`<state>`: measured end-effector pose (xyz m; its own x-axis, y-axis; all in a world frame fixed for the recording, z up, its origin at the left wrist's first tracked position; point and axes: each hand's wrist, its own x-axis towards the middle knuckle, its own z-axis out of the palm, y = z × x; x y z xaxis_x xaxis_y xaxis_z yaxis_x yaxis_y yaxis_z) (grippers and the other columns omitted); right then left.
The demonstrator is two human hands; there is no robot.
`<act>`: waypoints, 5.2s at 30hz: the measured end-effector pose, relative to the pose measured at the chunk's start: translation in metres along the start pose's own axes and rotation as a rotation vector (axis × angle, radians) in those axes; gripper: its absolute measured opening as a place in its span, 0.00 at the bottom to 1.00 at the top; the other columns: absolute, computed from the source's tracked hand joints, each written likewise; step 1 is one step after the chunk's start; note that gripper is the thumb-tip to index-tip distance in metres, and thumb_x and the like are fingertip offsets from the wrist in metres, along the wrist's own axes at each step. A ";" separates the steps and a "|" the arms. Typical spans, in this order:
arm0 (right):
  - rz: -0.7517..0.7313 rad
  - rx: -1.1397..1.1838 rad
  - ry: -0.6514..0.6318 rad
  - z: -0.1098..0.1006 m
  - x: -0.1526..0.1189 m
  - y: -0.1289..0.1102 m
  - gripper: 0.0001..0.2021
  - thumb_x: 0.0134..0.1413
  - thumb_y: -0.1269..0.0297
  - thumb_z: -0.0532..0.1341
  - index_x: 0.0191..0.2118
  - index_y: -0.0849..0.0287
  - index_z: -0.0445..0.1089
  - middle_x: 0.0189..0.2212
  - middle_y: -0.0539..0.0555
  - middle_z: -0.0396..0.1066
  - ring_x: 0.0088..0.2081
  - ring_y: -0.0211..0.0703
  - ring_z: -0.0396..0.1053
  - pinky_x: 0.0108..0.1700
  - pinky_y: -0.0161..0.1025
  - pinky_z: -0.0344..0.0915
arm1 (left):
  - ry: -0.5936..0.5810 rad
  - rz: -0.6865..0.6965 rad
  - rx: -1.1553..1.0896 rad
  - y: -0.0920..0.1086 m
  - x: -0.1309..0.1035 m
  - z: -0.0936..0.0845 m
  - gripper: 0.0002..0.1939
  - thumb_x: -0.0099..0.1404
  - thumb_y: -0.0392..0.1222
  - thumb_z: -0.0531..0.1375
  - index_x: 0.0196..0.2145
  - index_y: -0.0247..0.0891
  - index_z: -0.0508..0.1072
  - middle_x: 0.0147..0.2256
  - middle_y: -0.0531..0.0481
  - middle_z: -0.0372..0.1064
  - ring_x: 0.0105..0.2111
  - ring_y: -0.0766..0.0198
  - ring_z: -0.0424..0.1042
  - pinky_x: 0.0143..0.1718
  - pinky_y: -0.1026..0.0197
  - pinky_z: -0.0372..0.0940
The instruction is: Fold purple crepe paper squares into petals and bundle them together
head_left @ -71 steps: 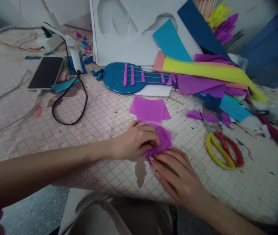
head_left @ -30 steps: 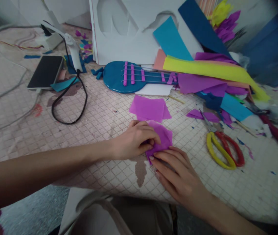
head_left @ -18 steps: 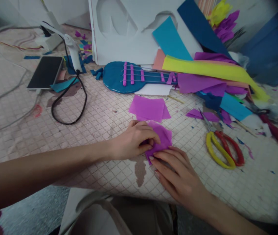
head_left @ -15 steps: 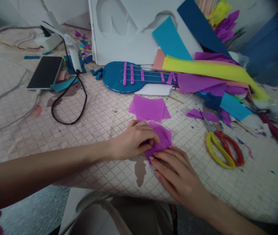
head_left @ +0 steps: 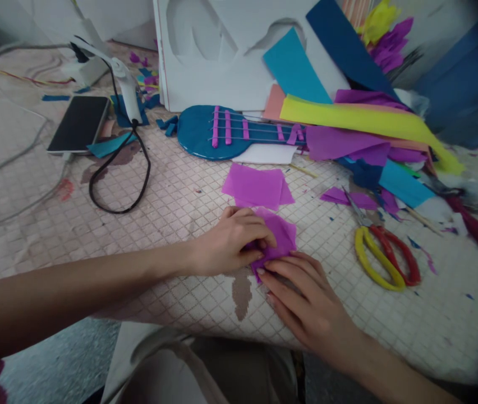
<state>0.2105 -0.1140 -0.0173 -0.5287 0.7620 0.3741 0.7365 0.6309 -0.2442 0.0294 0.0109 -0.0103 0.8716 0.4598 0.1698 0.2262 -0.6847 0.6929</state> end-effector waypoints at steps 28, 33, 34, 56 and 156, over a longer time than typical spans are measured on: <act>-0.028 -0.004 -0.028 -0.002 0.004 -0.001 0.12 0.58 0.74 0.57 0.47 0.66 0.70 0.46 0.58 0.73 0.52 0.48 0.64 0.54 0.51 0.64 | 0.050 -0.007 0.022 0.000 0.000 0.004 0.07 0.62 0.31 0.58 0.38 0.38 0.71 0.36 0.52 0.70 0.42 0.60 0.64 0.47 0.53 0.51; -0.023 0.015 -0.041 -0.002 0.004 0.000 0.13 0.58 0.75 0.57 0.48 0.67 0.70 0.47 0.58 0.72 0.52 0.51 0.63 0.53 0.52 0.64 | 0.131 0.007 0.060 0.000 -0.003 0.002 0.08 0.64 0.31 0.56 0.40 0.37 0.71 0.42 0.48 0.69 0.46 0.58 0.64 0.48 0.52 0.53; -0.018 0.021 -0.042 -0.002 0.004 0.000 0.13 0.58 0.75 0.57 0.47 0.67 0.71 0.47 0.58 0.72 0.52 0.51 0.63 0.53 0.52 0.65 | 0.154 0.019 0.071 0.001 -0.005 0.000 0.09 0.64 0.31 0.55 0.41 0.37 0.71 0.42 0.47 0.69 0.46 0.58 0.64 0.48 0.53 0.54; -0.017 0.008 -0.018 -0.004 0.006 0.000 0.12 0.59 0.74 0.56 0.46 0.64 0.72 0.45 0.56 0.74 0.50 0.50 0.66 0.52 0.51 0.67 | 0.064 0.092 0.650 0.011 -0.066 -0.004 0.07 0.70 0.36 0.52 0.43 0.35 0.67 0.57 0.43 0.63 0.61 0.55 0.54 0.62 0.41 0.41; 0.011 -0.205 -0.023 -0.019 -0.021 0.051 0.15 0.57 0.70 0.60 0.51 0.61 0.69 0.54 0.61 0.64 0.54 0.54 0.59 0.53 0.55 0.63 | -0.082 0.109 0.588 0.022 -0.065 0.015 0.30 0.61 0.58 0.60 0.58 0.51 0.61 0.59 0.46 0.55 0.62 0.43 0.47 0.59 0.37 0.42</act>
<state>0.2674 -0.1010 -0.0207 -0.5282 0.7730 0.3514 0.8113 0.5815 -0.0597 -0.0156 -0.0426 -0.0163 0.9286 0.3406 0.1470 0.3162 -0.9339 0.1667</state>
